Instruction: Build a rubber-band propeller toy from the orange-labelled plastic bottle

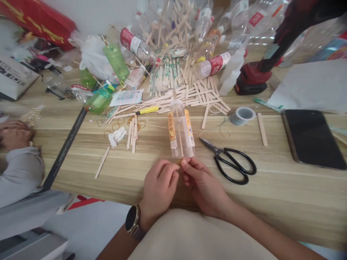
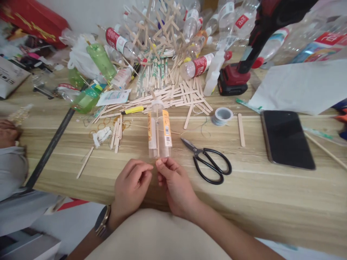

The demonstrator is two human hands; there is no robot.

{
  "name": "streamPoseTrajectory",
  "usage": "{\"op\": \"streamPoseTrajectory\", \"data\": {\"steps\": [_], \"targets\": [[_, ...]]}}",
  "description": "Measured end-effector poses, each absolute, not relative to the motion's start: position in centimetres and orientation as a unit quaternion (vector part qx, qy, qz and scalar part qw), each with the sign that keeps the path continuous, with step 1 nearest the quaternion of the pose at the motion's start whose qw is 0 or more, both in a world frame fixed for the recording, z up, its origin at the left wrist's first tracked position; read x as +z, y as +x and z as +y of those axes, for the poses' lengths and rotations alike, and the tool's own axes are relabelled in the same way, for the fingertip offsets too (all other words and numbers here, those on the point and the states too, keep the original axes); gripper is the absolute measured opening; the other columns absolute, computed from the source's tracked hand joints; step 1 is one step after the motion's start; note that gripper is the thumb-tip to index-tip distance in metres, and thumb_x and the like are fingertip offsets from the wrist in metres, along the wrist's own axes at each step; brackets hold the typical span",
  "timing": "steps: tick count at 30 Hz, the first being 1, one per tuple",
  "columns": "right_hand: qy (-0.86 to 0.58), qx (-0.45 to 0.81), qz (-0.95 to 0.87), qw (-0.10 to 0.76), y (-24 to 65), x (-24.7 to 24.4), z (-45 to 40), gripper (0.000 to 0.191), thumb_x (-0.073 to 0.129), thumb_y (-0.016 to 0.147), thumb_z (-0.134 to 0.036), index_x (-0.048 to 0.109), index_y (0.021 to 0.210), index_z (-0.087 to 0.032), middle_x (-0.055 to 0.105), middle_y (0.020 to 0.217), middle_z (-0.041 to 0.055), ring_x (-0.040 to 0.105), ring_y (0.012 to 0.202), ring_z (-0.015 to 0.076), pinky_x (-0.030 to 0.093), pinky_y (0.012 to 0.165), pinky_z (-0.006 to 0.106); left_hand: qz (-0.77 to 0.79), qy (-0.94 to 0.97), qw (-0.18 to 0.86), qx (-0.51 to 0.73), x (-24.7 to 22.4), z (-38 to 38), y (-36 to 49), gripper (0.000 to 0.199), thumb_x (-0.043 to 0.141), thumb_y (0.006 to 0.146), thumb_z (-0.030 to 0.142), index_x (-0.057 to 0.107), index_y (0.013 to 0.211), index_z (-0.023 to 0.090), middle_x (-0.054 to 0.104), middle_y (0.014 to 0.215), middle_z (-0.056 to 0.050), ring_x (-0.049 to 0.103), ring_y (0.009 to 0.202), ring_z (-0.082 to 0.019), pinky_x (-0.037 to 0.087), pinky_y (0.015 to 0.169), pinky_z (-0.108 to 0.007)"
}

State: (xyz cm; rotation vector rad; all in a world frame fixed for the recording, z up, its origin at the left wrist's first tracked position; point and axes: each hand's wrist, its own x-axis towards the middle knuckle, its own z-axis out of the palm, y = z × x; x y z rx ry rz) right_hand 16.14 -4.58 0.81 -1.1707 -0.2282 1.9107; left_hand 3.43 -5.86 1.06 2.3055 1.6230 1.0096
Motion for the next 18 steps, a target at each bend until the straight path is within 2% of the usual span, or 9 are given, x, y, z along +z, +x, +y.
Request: {"op": "streamPoseTrajectory", "data": {"steps": [2,5,13,18], "targets": [[-0.470,0.762,-0.098,0.434,16.1,0.7,-4.6,0.034,0.086,0.057,-0.040,0.061,0.069,-0.019,0.049,0.064,-0.0059,0.037,0.055,0.0083,0.031,0.052,0.023,0.548,0.778,0.034,0.306,1.5,-5.8,3.4,0.021,0.047,0.087,0.007,0.064,0.093,0.018,0.061,0.079,-0.002,0.059,0.070,-0.014,0.046,0.063,-0.024],[-0.470,0.759,-0.109,0.438,16.0,0.5,-4.7,0.034,0.086,0.058,-0.040,0.061,0.069,-0.020,0.049,0.065,-0.0059,0.038,0.056,0.0087,0.031,0.052,0.024,0.579,0.772,0.025,0.262,2.1,-5.7,3.5,0.024,0.046,0.086,0.007,0.067,0.091,0.017,0.058,0.074,-0.002,0.058,0.064,-0.015,0.044,0.057,-0.026],[-0.458,0.751,-0.171,0.443,15.5,0.2,-4.8,0.032,0.081,0.065,-0.044,0.062,0.069,-0.019,0.048,0.061,-0.0057,0.036,0.055,0.0097,0.029,0.053,0.025,0.653,0.720,0.184,0.146,3.7,-4.8,3.3,0.022,0.045,0.081,0.006,0.062,0.076,0.018,0.061,0.077,-0.003,0.060,0.074,-0.017,0.043,0.066,-0.028],[-0.456,0.748,-0.192,0.443,15.7,0.1,-4.6,0.032,0.079,0.067,-0.045,0.061,0.071,-0.019,0.048,0.061,-0.0055,0.037,0.055,0.0102,0.027,0.053,0.025,0.636,0.729,0.238,0.080,5.0,-4.3,2.3,0.019,0.043,0.085,0.015,0.058,0.072,0.018,0.057,0.076,-0.002,0.054,0.070,-0.016,0.037,0.064,-0.028]]}}
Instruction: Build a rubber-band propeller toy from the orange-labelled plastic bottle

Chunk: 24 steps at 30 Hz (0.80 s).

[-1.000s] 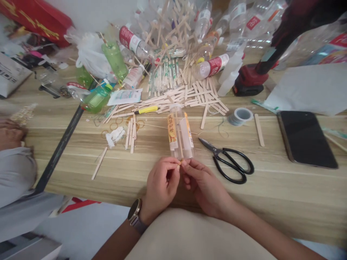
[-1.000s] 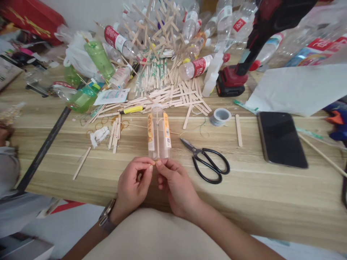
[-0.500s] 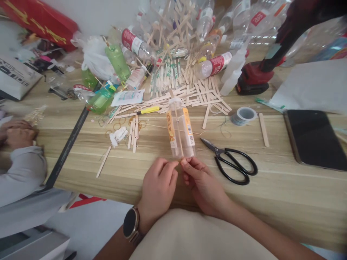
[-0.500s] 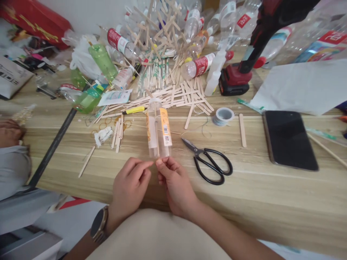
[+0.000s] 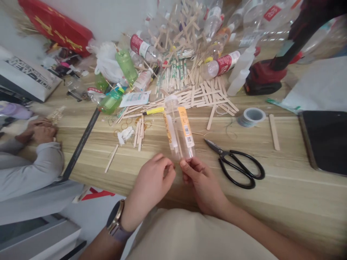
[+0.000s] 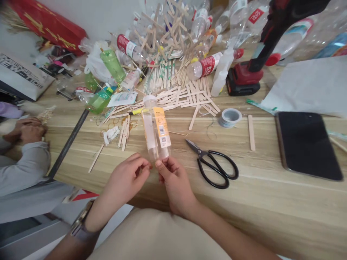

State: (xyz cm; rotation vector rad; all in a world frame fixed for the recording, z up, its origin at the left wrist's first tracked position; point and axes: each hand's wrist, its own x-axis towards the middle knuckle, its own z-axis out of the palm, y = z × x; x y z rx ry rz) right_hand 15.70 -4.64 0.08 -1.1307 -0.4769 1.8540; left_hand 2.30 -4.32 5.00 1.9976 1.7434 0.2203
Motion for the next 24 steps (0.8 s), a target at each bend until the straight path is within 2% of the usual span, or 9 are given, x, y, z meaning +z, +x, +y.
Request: {"op": "streamPoseTrajectory", "data": {"steps": [4,7,10,15,20,24], "targets": [[-0.452,0.751,-0.201,0.438,15.8,0.2,-4.7,0.032,0.078,0.067,-0.045,0.059,0.069,-0.020,0.047,0.062,-0.0051,0.035,0.055,0.0102,0.026,0.051,0.025,0.624,0.725,0.292,0.022,5.5,-3.0,1.3,0.027,0.042,0.086,0.023,0.051,0.060,0.018,0.051,0.063,0.000,0.049,0.066,-0.016,0.031,0.061,-0.028],[-0.448,0.753,-0.209,0.434,15.8,0.3,-4.7,0.032,0.078,0.067,-0.044,0.059,0.068,-0.020,0.047,0.062,-0.0050,0.034,0.054,0.0100,0.026,0.051,0.025,0.636,0.654,0.409,-0.031,5.4,-1.4,0.8,0.027,0.048,0.079,0.028,0.049,0.055,0.019,0.046,0.052,0.003,0.042,0.052,-0.012,0.025,0.052,-0.026],[-0.445,0.756,-0.215,0.428,15.8,0.4,-4.7,0.032,0.077,0.068,-0.045,0.058,0.067,-0.019,0.046,0.061,-0.0051,0.034,0.054,0.0098,0.026,0.051,0.025,0.606,0.635,0.477,-0.050,4.9,-0.1,0.4,0.022,0.052,0.075,0.030,0.057,0.058,0.018,0.052,0.051,0.004,0.043,0.048,-0.011,0.027,0.047,-0.024],[-0.441,0.757,-0.231,0.424,15.9,0.4,-4.6,0.031,0.076,0.070,-0.046,0.060,0.068,-0.019,0.050,0.061,-0.0041,0.035,0.054,0.0103,0.028,0.050,0.025,0.568,0.601,0.558,-0.065,4.6,0.8,0.1,0.016,0.053,0.072,0.027,0.066,0.066,0.019,0.059,0.054,0.003,0.056,0.051,-0.013,0.035,0.044,-0.020],[-0.443,0.758,-0.248,0.409,16.1,0.3,-4.5,0.032,0.076,0.070,-0.048,0.062,0.069,-0.019,0.055,0.063,-0.0022,0.038,0.054,0.0103,0.031,0.050,0.025,0.544,0.581,0.604,-0.047,4.0,1.0,-0.6,0.020,0.063,0.074,0.035,0.069,0.064,0.019,0.057,0.050,0.003,0.053,0.046,-0.011,0.036,0.043,-0.019],[-0.446,0.770,-0.245,0.384,16.4,0.5,-4.2,0.035,0.078,0.066,-0.050,0.063,0.068,-0.019,0.051,0.057,-0.0039,0.039,0.052,0.0104,0.032,0.048,0.024,0.543,0.546,0.635,0.060,2.6,0.3,-0.6,0.024,0.067,0.073,0.039,0.072,0.064,0.018,0.063,0.055,0.001,0.050,0.048,-0.011,0.037,0.048,-0.021]]}}
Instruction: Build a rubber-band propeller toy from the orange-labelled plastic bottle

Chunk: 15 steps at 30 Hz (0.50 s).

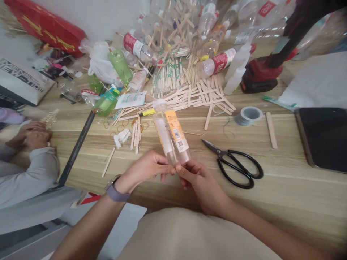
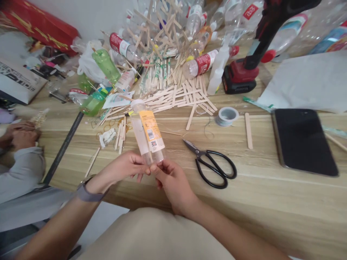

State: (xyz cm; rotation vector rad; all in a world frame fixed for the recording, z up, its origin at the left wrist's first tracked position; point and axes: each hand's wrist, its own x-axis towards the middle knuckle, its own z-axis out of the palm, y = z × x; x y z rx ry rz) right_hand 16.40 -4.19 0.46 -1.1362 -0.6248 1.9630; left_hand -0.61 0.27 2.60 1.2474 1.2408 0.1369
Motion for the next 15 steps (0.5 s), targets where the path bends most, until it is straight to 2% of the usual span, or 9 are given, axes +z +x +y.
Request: {"op": "streamPoseTrajectory", "data": {"steps": [3,5,8,12,15], "targets": [[-0.453,0.772,-0.241,0.376,16.6,0.6,-3.9,0.036,0.078,0.066,-0.051,0.063,0.068,-0.018,0.052,0.056,-0.0036,0.040,0.052,0.0105,0.033,0.048,0.024,0.577,0.504,0.620,0.169,1.7,-0.8,0.1,0.031,0.072,0.069,0.041,0.066,0.050,0.017,0.064,0.055,0.000,0.054,0.054,-0.013,0.040,0.054,-0.023],[-0.455,0.777,-0.230,0.369,16.7,0.8,-3.7,0.035,0.077,0.067,-0.050,0.062,0.069,-0.018,0.056,0.059,-0.0021,0.041,0.053,0.0103,0.034,0.048,0.024,0.600,0.491,0.597,0.206,1.3,-1.6,0.7,0.036,0.069,0.072,0.042,0.063,0.046,0.018,0.063,0.052,0.001,0.054,0.055,-0.013,0.041,0.058,-0.024],[-0.458,0.786,-0.199,0.365,16.7,0.9,-3.6,0.033,0.078,0.066,-0.046,0.063,0.069,-0.017,0.058,0.063,-0.0015,0.041,0.054,0.0094,0.035,0.048,0.022,0.626,0.481,0.565,0.242,1.1,-2.6,1.4,0.031,0.066,0.075,0.040,0.067,0.053,0.018,0.067,0.056,0.002,0.057,0.060,-0.014,0.043,0.062,-0.024],[-0.465,0.792,-0.158,0.364,16.7,0.9,-3.4,0.031,0.080,0.063,-0.042,0.063,0.069,-0.016,0.051,0.060,-0.0044,0.041,0.054,0.0084,0.037,0.046,0.020,0.653,0.495,0.502,0.277,0.9,-3.4,2.1,0.022,0.066,0.076,0.038,0.076,0.071,0.019,0.075,0.073,0.000,0.063,0.070,-0.017,0.046,0.066,-0.024],[-0.471,0.793,-0.144,0.358,16.7,0.8,-3.2,0.030,0.079,0.064,-0.039,0.059,0.064,-0.017,0.046,0.057,-0.0059,0.041,0.052,0.0081,0.038,0.045,0.020,0.669,0.542,0.432,0.270,0.8,-3.5,2.5,0.021,0.063,0.079,0.036,0.078,0.076,0.022,0.077,0.076,0.000,0.065,0.070,-0.017,0.047,0.066,-0.024]]}}
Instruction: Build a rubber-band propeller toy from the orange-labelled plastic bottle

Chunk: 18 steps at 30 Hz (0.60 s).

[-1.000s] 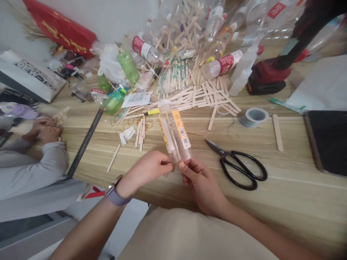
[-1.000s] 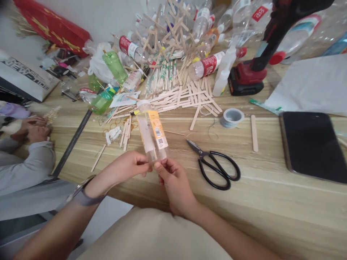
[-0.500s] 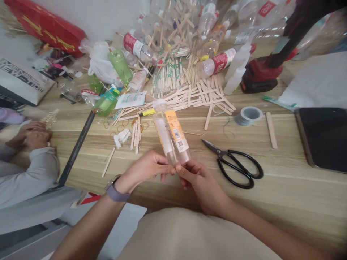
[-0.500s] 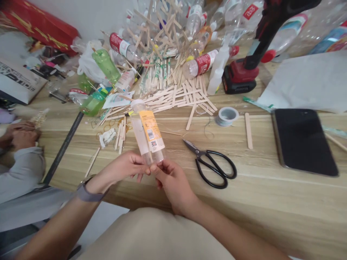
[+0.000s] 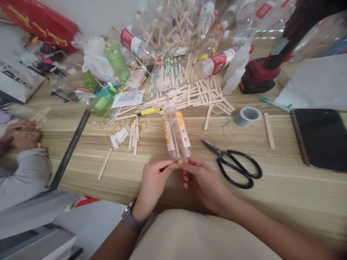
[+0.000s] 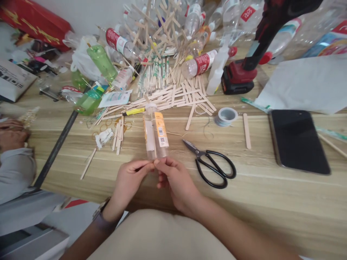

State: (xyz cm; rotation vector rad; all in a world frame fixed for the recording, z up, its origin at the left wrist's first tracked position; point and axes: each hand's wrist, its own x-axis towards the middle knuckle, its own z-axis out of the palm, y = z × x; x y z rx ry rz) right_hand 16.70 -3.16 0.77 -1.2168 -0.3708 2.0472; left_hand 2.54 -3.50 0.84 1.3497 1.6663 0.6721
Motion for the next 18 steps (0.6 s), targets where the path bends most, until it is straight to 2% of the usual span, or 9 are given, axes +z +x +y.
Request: {"op": "streamPoseTrajectory", "data": {"steps": [5,9,12,14,16,17,18], "targets": [[-0.478,0.790,-0.146,0.355,16.5,0.7,-2.9,0.031,0.076,0.068,-0.039,0.054,0.062,-0.019,0.044,0.055,-0.0068,0.039,0.049,0.0072,0.039,0.043,0.019,0.680,0.570,0.396,0.235,0.8,-3.0,2.6,0.017,0.062,0.080,0.029,0.078,0.076,0.024,0.077,0.077,0.001,0.064,0.071,-0.017,0.046,0.068,-0.024],[-0.481,0.794,-0.173,0.330,16.9,0.9,-2.6,0.028,0.079,0.064,-0.040,0.061,0.066,-0.018,0.049,0.059,-0.0054,0.041,0.049,0.0072,0.042,0.044,0.021,0.686,0.581,0.390,0.198,0.9,-2.5,1.9,0.019,0.060,0.081,0.028,0.078,0.075,0.024,0.077,0.079,0.000,0.065,0.072,-0.019,0.045,0.067,-0.025],[-0.492,0.790,-0.253,0.266,17.9,1.7,-1.9,0.021,0.075,0.068,-0.037,0.066,0.068,-0.018,0.056,0.064,-0.0020,0.046,0.049,0.0094,0.043,0.045,0.025,0.686,0.589,0.391,0.171,1.1,-2.1,1.3,0.019,0.061,0.080,0.028,0.078,0.073,0.024,0.077,0.078,-0.001,0.065,0.072,-0.019,0.042,0.066,-0.025],[-0.534,0.701,-0.422,0.213,18.8,2.4,-1.2,0.026,0.068,0.075,-0.037,0.062,0.057,-0.019,0.052,0.055,-0.0016,0.045,0.048,0.0118,0.040,0.046,0.028,0.686,0.592,0.392,0.159,1.1,-1.9,1.1,0.019,0.062,0.079,0.029,0.077,0.071,0.023,0.077,0.076,-0.002,0.065,0.071,-0.019,0.040,0.065,-0.026],[-0.590,0.497,-0.596,0.221,19.4,3.2,-0.4,0.034,0.062,0.081,-0.037,0.057,0.052,-0.021,0.048,0.051,0.0000,0.047,0.051,0.0155,0.040,0.052,0.032,0.684,0.592,0.397,0.154,1.1,-1.8,0.9,0.019,0.062,0.079,0.031,0.077,0.071,0.023,0.077,0.075,-0.002,0.064,0.071,-0.020,0.039,0.065,-0.026],[-0.607,0.387,-0.645,0.255,19.5,3.5,0.1,0.029,0.062,0.082,-0.037,0.060,0.058,-0.021,0.053,0.058,0.0025,0.052,0.058,0.0187,0.042,0.057,0.034,0.683,0.591,0.401,0.154,1.1,-1.8,0.9,0.019,0.062,0.079,0.031,0.077,0.070,0.023,0.076,0.075,-0.002,0.064,0.071,-0.020,0.039,0.065,-0.026],[-0.608,0.301,-0.674,0.292,19.4,3.6,0.6,0.020,0.065,0.080,-0.038,0.065,0.070,-0.020,0.060,0.073,0.0067,0.058,0.071,0.0232,0.045,0.065,0.037,0.682,0.589,0.406,0.154,1.2,-1.7,0.8,0.019,0.063,0.078,0.031,0.078,0.070,0.022,0.076,0.073,-0.002,0.064,0.070,-0.019,0.038,0.064,-0.026]]}}
